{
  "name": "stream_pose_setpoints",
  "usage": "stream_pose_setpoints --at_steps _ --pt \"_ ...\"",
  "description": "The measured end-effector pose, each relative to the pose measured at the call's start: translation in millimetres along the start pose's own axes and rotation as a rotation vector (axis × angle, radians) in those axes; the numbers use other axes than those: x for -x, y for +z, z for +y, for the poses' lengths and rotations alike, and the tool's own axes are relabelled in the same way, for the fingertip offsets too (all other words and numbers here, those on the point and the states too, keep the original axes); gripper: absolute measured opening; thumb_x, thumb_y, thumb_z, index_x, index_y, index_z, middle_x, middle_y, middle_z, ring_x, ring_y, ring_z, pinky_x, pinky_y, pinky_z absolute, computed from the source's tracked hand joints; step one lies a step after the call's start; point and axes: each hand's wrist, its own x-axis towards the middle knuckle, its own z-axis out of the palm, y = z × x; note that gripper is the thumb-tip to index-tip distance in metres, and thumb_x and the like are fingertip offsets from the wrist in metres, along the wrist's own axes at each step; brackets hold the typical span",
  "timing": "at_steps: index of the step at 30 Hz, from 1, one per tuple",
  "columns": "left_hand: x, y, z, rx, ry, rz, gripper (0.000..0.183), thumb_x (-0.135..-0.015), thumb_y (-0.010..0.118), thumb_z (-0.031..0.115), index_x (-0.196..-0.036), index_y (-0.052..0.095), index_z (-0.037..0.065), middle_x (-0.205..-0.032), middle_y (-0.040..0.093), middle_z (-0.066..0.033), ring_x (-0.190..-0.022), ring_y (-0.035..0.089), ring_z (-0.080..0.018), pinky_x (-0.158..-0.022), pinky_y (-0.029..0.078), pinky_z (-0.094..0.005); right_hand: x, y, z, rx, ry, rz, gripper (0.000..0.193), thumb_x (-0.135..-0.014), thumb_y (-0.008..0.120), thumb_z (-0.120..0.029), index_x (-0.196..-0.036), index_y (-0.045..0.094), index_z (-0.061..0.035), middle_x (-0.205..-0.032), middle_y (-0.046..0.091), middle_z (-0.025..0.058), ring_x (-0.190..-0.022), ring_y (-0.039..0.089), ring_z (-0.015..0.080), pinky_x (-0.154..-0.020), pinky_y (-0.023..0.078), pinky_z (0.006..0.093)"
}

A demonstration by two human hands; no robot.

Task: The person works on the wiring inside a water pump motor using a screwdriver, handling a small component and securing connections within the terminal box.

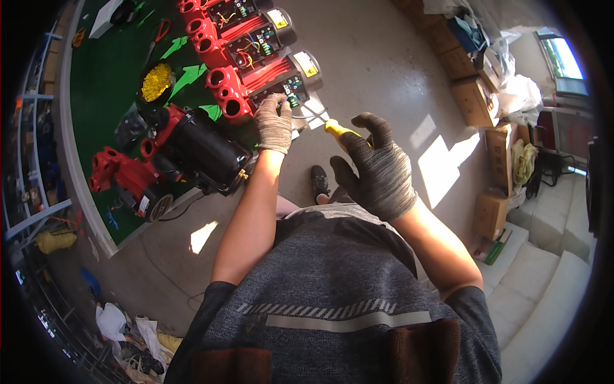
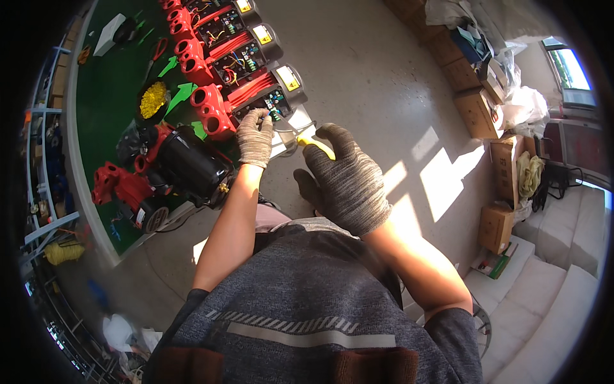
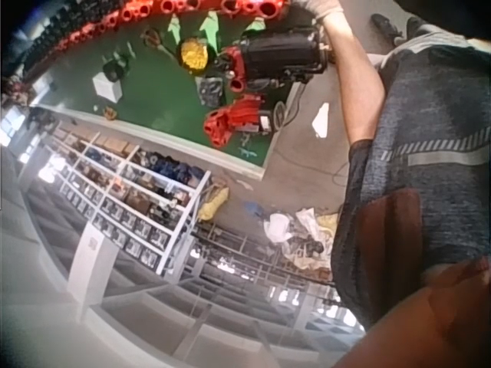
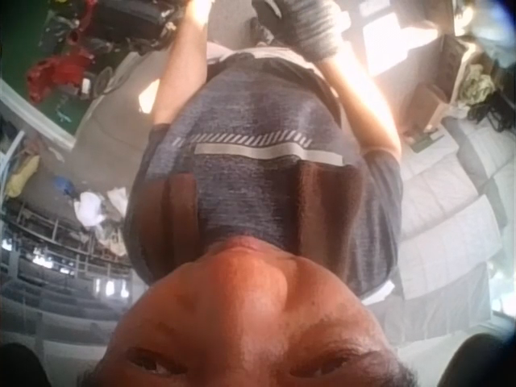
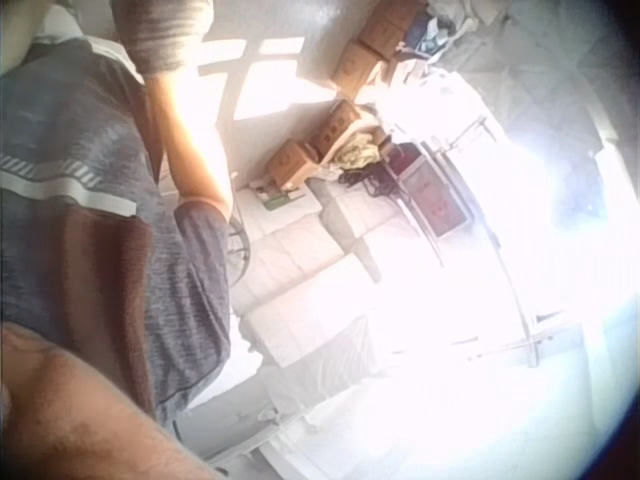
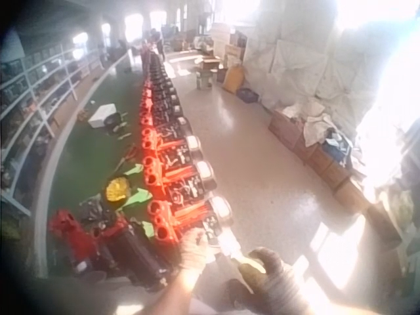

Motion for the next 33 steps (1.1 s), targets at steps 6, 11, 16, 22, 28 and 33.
stream_pose_setpoints --at_steps 6,11,16,22,28,33 --pt "-3.4 0.0 -13.1 -0.058 0.167 0.024 0.013 -0.091 0.063 0.003 -0.103 0.064 -0.001 -0.082 0.063 -0.0073 -0.06 0.059 -0.0118 -0.057 0.051 -0.0296 5.8 7.5 1.7 -0.215 0.219 -0.218 0.04 -0.088 0.065 -0.011 -0.127 0.059 -0.0112 -0.12 0.061 0.0159 -0.086 0.071 0.0299 -0.069 0.06 0.0367" --pt "0.0 -2.6 -4.3 -0.111 0.158 0.008 0.015 -0.09 0.064 0.003 -0.105 0.065 0.0 -0.084 0.064 -0.0081 -0.064 0.06 -0.0139 -0.062 0.051 -0.0306 3.4 11.0 3.4 -0.137 0.054 -0.049 0.039 -0.087 0.065 -0.008 -0.125 0.061 -0.0127 -0.119 0.06 0.0148 -0.082 0.071 0.0287 -0.07 0.061 0.0361" --pt "9.3 -9.0 20.3 -0.127 0.115 -0.018 0.027 -0.089 0.064 0.002 -0.116 0.061 0.003 -0.085 0.062 -0.0068 -0.077 0.059 -0.0146 -0.074 0.051 -0.0307 6.3 1.6 -5.3 -0.062 0.091 -0.057 0.036 -0.086 0.07 -0.011 -0.121 0.062 -0.0092 -0.121 0.056 0.018 -0.077 0.071 0.0293 -0.066 0.061 0.037" --pt "17.4 -15.6 24.5 -0.048 0.086 -0.049 0.04 -0.089 0.062 0.0 -0.128 0.055 0.005 -0.094 0.059 -0.0069 -0.079 0.058 -0.0164 -0.076 0.052 -0.0312 5.0 14.9 -0.1 -0.049 0.194 0.042 0.029 -0.094 0.064 -0.023 -0.12 0.059 -0.0099 -0.106 0.062 0.0187 -0.068 0.069 0.0333 -0.061 0.058 0.0415" --pt "63.2 -25.5 91.5 -0.168 0.237 -0.056 0.024 -0.098 0.059 0.017 -0.119 0.06 0.005 -0.108 0.06 -0.0129 -0.093 0.062 -0.0223 -0.08 0.055 -0.0345 1.8 9.0 4.5 0.042 0.343 -0.069 0.036 -0.099 0.054 -0.041 -0.119 0.059 -0.0116 -0.091 0.07 0.0174 -0.073 0.071 0.0362 -0.061 0.056 0.046" --pt "56.7 -6.9 122.7 1.401 -0.941 -0.488 0.04 -0.105 0.046 0.039 -0.111 0.059 0.002 -0.097 0.064 -0.0127 -0.089 0.065 -0.0222 -0.081 0.056 -0.0344 -4.6 1.0 -13.1 -0.084 0.389 -0.239 0.045 -0.097 0.06 -0.042 -0.126 0.059 -0.0076 -0.094 0.071 0.0207 -0.084 0.07 0.0392 -0.072 0.056 0.0464"
